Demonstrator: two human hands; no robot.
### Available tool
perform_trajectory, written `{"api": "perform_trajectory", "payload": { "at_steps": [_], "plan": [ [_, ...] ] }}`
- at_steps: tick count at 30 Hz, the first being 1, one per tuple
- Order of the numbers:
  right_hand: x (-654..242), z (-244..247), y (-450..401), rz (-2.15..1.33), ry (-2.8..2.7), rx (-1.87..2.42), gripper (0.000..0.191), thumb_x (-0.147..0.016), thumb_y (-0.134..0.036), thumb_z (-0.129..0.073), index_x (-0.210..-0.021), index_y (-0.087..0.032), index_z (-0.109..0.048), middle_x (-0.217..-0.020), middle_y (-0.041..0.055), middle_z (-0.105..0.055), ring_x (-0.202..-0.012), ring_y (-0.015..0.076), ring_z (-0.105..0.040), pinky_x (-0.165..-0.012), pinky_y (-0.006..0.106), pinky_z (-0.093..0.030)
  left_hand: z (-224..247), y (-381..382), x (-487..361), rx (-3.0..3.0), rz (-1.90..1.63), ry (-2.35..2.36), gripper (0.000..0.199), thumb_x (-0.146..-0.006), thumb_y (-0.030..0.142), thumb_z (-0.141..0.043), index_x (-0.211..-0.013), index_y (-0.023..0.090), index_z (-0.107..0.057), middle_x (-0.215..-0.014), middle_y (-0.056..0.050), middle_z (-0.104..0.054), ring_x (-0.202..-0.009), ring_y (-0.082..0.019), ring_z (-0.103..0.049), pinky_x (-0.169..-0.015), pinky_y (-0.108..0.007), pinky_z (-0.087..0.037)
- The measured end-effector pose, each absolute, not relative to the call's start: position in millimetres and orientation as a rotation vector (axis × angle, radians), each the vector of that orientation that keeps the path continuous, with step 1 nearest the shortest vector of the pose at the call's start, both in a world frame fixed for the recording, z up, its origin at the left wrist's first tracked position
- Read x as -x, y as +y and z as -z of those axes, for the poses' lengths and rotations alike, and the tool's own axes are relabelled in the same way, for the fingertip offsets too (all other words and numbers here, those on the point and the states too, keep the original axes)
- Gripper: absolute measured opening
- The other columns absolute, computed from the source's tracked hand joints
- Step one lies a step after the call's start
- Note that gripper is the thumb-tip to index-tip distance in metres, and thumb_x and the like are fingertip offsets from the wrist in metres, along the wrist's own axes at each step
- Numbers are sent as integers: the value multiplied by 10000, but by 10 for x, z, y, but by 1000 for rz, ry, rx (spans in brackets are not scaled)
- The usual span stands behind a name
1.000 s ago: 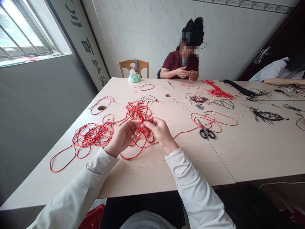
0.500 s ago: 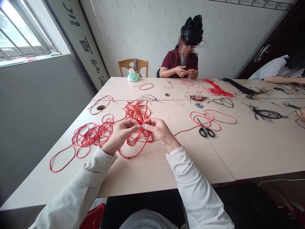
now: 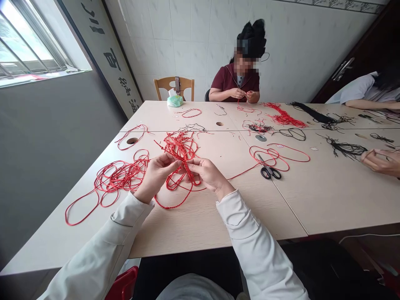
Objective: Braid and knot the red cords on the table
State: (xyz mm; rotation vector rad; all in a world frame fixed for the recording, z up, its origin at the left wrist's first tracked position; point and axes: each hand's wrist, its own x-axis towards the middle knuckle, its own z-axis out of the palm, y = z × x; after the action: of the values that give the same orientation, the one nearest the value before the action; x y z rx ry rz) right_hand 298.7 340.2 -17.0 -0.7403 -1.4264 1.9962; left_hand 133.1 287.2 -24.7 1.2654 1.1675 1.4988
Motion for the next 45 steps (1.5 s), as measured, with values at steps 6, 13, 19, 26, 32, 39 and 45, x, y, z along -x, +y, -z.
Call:
{"api": "perform_trajectory", "payload": {
  "at_steps": [6, 13, 19, 26, 32, 39, 45],
  "plan": [
    [-2944, 261, 3393, -970, -1824, 791, 91, -820, -269, -589, -851, -184, -603, -787, 19, -657, -668, 139, -596, -646, 268, -473, 264, 2886, -1340, -1207, -1428, 1243, 236, -717, 360, -742, -739, 167, -608, -640, 16, -559, -539, -81, -449, -502, -210, -318],
    [-2955, 288, 3399, -366, -2089, 746, 109, -896, -199, -493, -897, -199, -602, -877, 53, -672, -738, 166, -614, -699, 280, -473, 279, 2900, -1321, -1205, -1365, 1278, 319, -725, 438, -724, -677, 152, -592, -590, 38, -477, -502, -62, -344, -483, -224, -239],
    [-2953, 250, 3365, -404, -1953, 724, 127, -922, -233, -495, -992, -211, -599, -928, 48, -671, -729, 151, -602, -686, 274, -487, 309, 2916, -1331, -1217, -1382, 1286, 340, -750, 432, -710, -661, 162, -522, -585, 50, -397, -499, -56, -263, -476, -227, -195],
    [-2917, 237, 3345, -734, -1791, 818, 169, -849, -341, -612, -885, -193, -684, -956, 56, -611, -719, 138, -554, -676, 283, -491, 339, 2930, -1358, -1347, -1484, 1470, 311, -769, 428, -683, -680, 163, -547, -564, 54, -316, -515, -68, -235, -463, -229, -158],
    [-2882, 326, 3423, -1317, -1569, 821, 250, -759, -401, -702, -863, -174, -687, -804, 22, -638, -730, 138, -564, -702, 276, -470, 319, 2902, -1386, -1404, -1444, 1489, 322, -761, 448, -689, -678, 162, -568, -530, 60, -321, -485, -63, -232, -439, -231, -141],
    [-2871, 304, 3394, -1318, -1491, 774, 228, -775, -403, -672, -825, -196, -592, -787, -4, -599, -688, 122, -571, -641, 258, -495, 301, 2909, -1371, -1306, -1390, 1333, 305, -744, 458, -704, -685, 166, -638, -505, 38, -402, -475, -80, -313, -447, -239, -192],
    [-2868, 263, 3421, -1515, -1222, 794, 286, -695, -403, -699, -802, -214, -513, -751, -41, -513, -547, 80, -510, -435, 198, -447, 263, 2905, -1332, -1204, -1404, 1372, 292, -722, 453, -718, -703, 169, -653, -509, 25, -458, -499, -103, -413, -459, -232, -263]
  ]
}}
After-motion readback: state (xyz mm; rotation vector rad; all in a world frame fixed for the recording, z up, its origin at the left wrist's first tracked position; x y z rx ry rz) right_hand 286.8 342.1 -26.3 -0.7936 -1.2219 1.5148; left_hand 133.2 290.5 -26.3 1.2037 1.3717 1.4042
